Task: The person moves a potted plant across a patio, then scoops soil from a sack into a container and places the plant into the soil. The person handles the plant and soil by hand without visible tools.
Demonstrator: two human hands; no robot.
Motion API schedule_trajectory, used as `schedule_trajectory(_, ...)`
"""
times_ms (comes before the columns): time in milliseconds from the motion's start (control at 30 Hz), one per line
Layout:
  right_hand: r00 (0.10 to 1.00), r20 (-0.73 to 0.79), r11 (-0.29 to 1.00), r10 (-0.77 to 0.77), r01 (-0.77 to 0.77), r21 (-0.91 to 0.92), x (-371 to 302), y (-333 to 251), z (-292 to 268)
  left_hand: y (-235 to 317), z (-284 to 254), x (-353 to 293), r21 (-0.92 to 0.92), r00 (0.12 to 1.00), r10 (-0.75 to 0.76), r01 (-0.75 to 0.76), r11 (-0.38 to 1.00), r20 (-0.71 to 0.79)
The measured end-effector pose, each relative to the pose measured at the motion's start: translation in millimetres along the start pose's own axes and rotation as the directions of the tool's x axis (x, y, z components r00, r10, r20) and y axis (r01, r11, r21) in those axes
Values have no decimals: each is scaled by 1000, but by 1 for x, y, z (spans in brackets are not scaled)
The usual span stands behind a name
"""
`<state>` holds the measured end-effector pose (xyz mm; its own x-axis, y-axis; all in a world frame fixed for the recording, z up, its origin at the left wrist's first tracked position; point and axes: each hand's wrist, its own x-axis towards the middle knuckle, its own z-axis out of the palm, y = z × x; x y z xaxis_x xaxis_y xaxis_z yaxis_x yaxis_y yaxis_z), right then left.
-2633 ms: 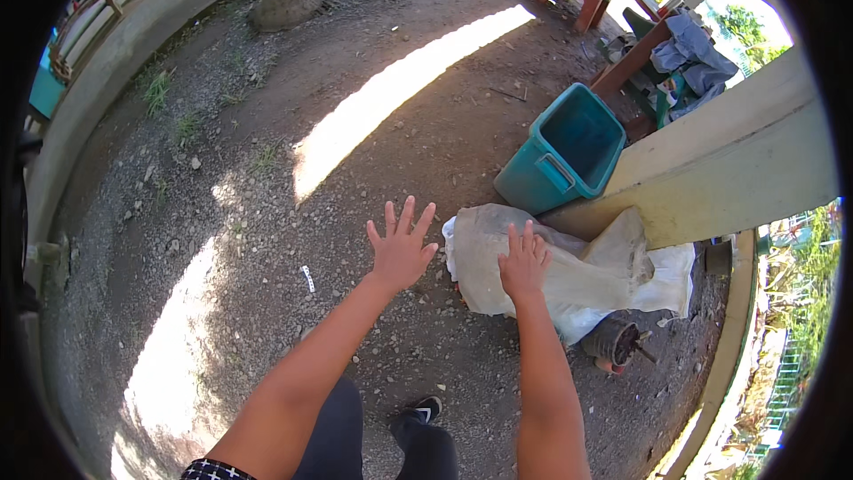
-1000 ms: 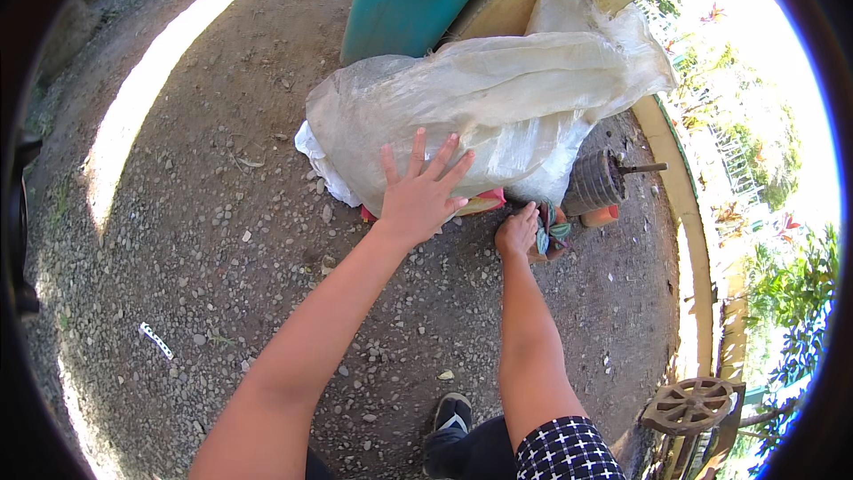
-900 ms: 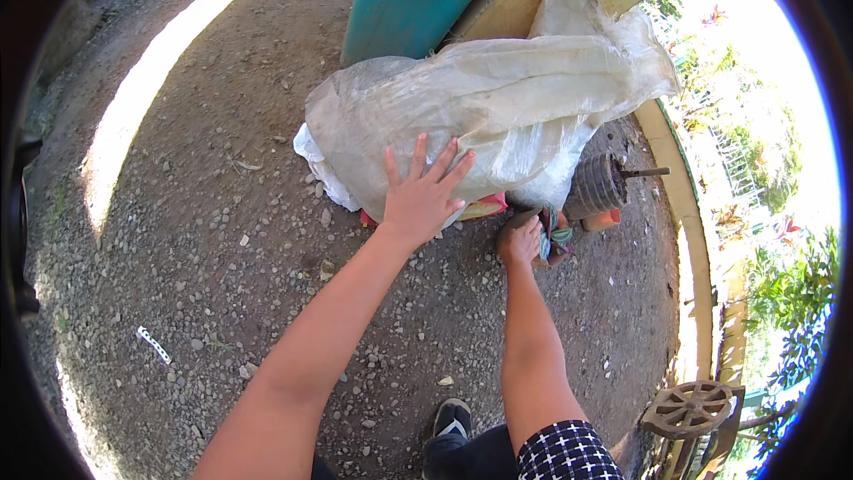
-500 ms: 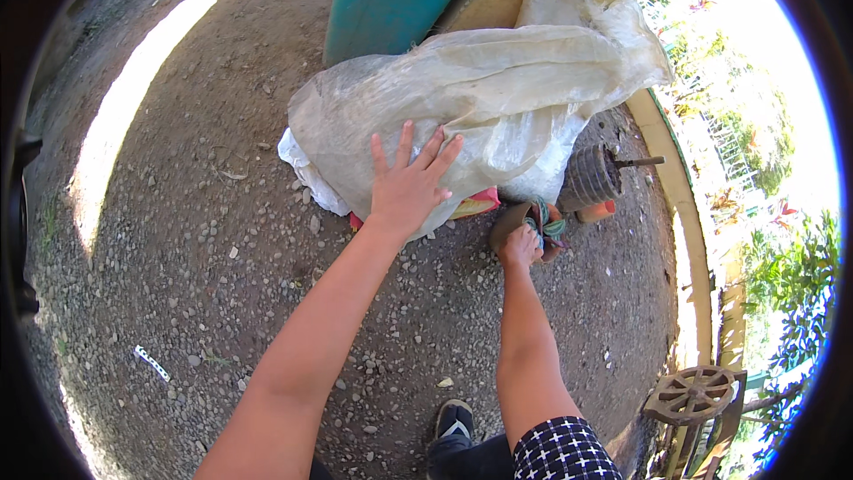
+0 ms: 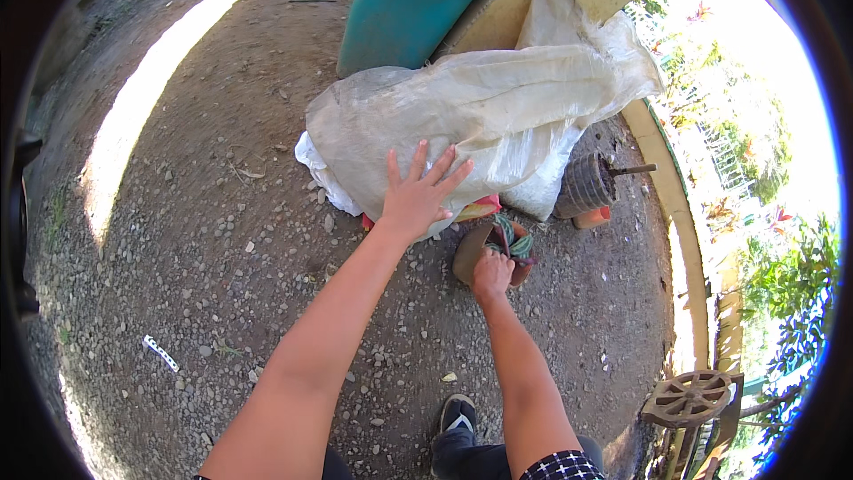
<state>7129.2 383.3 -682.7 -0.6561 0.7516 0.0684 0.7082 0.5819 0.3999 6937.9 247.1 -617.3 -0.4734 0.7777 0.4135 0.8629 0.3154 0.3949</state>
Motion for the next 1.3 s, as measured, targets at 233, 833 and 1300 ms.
schedule_trajectory(233, 970, 1, 967, -244, 243, 70, -51, -52, -46, -34, -10, -36, 37, 968, 70, -63, 997, -243)
schedule_trajectory(833, 310, -505, 314, -805, 946, 79, -190, -240, -136, -127, -169, -161, 154, 745, -654, 636, 756, 130)
schedule_trajectory(1300, 351, -664, 187, -661, 933, 307, -108, -232, -184, -148, -189, -190, 47, 607, -688, 736, 676, 398)
